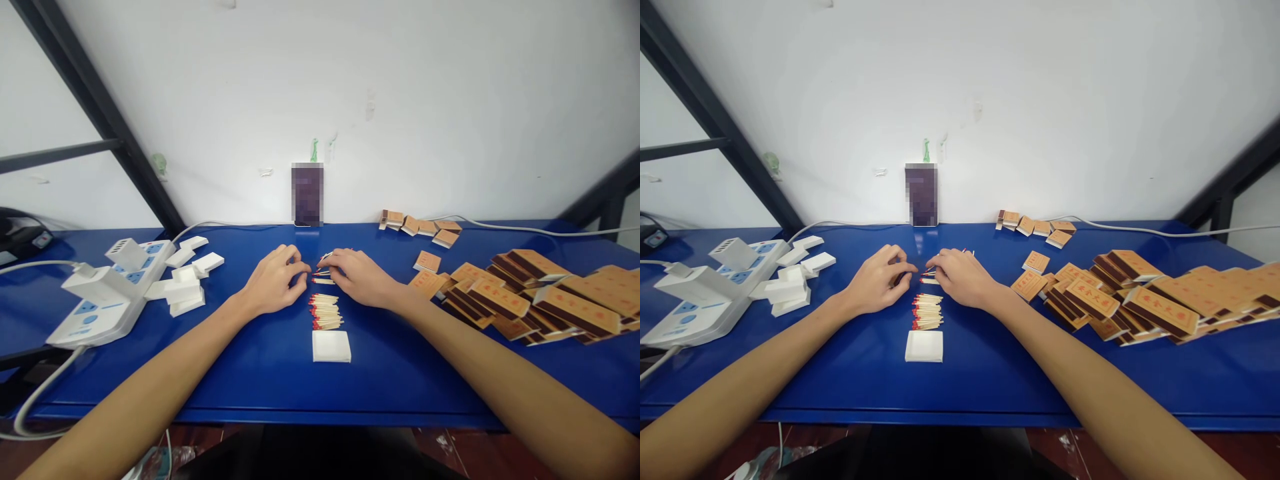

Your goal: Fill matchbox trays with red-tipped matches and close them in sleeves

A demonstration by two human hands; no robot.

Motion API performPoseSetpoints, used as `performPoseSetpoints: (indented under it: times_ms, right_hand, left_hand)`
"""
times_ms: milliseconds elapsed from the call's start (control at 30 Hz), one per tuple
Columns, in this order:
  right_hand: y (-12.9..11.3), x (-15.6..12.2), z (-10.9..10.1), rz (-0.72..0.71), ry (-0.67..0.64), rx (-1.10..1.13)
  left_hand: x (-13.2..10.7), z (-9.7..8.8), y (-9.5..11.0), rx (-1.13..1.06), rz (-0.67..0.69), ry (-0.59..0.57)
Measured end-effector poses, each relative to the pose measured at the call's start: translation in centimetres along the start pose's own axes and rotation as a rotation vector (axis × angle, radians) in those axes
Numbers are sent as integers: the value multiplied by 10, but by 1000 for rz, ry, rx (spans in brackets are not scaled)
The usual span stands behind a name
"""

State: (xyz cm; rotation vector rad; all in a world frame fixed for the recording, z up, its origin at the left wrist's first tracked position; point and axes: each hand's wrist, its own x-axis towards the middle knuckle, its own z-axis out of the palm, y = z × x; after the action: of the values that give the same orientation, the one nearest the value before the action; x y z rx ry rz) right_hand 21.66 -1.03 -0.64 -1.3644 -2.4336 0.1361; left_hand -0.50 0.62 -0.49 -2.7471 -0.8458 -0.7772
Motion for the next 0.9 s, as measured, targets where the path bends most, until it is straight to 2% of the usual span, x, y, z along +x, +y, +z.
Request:
performPoseSetpoints:
  times_ms: [200, 367, 633, 767, 900]
  right_hand:
    - [1, -2, -4, 30, -52, -139]
    - [-1, -3, -2, -14, -40, -121]
    - [-2, -3, -13, 65, -7, -76]
    - [3, -3, -15, 30, -29, -48]
    - [6, -1, -12, -28, -48, -113]
  left_hand:
    - [1, -1, -1, 49, -37, -114]
    - [1, 0, -2, 16, -17, -151]
    - [1, -1, -1, 4, -23, -166]
    - [1, 1, -2, 2, -19, -165]
    - [0, 2, -2, -3, -19, -190]
